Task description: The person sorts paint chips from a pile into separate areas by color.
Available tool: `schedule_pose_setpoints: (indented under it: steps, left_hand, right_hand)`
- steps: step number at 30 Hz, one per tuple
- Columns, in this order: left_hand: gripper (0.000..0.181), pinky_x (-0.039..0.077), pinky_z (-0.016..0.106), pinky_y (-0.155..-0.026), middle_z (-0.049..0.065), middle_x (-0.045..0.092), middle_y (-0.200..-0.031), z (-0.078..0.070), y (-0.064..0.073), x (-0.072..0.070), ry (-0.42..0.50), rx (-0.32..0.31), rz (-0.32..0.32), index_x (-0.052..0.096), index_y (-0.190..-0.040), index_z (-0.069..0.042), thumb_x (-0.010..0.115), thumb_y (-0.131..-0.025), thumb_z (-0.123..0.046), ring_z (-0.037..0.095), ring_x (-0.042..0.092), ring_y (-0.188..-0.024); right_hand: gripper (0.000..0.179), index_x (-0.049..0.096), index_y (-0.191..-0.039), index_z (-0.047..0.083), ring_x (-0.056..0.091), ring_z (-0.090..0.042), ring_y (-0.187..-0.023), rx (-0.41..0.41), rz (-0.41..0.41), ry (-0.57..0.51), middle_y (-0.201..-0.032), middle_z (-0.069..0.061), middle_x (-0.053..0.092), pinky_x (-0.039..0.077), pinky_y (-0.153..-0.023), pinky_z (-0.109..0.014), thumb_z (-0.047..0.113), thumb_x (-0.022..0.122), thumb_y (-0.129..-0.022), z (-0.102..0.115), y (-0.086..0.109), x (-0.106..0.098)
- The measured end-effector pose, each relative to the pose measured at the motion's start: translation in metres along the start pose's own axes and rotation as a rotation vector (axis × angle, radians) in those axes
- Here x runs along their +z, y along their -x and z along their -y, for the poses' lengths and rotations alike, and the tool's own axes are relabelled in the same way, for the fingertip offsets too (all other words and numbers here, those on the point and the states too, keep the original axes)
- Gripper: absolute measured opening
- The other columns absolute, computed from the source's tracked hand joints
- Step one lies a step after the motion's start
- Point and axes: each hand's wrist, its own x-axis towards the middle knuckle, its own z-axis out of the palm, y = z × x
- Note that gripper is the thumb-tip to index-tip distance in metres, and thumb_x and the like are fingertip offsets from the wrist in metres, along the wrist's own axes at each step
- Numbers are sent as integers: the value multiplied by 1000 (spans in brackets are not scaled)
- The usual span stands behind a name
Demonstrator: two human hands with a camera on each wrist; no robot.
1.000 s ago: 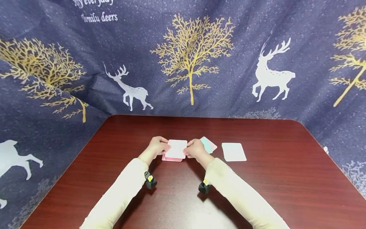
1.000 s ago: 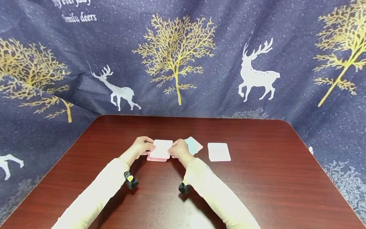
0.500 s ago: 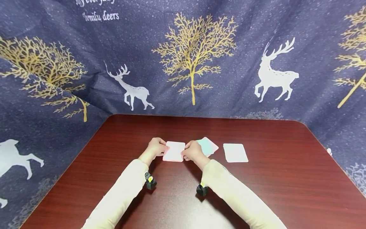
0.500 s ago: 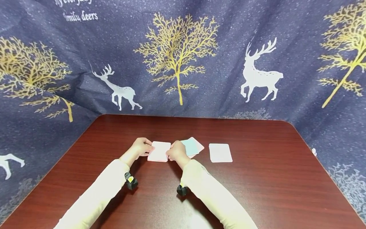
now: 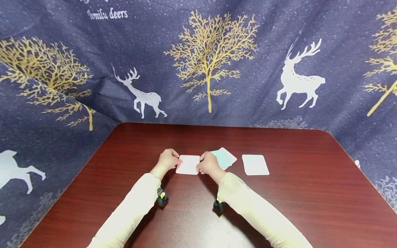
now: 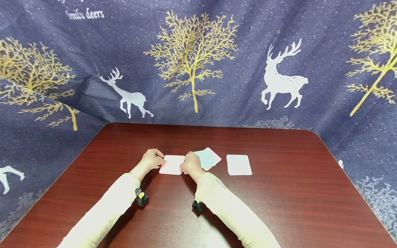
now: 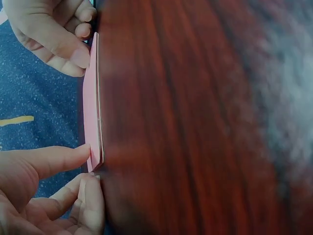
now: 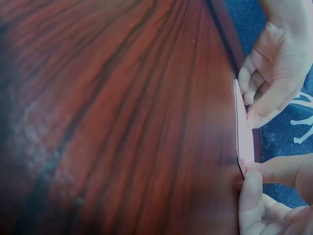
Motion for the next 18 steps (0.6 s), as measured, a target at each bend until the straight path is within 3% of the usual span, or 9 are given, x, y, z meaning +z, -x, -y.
schedule_pose_setpoints:
  steps: [12,18]
  left_hand:
    - [24,53,26,-56,13,65,-78,-3,-2,-8,-69,9,19,62,-91,5,74,-72,-3,18,61,-60]
    - [26,52,25,-54,13,66,-78,-12,-4,-13,-82,16,3,64,-95,3,74,-74,-7,18,62,-61]
  right_hand:
    - [29,53,-92,-5,51,-10,-44,24,-21,-58,-61,-8,54,54,-46,-24,-10,69,-69,0,-1,-3]
    - [27,54,-98,-5,54,-12,-49,36,-24,-46,-73,-16,66,56,-51,-25,-4,70,-76,5,-2,-15]
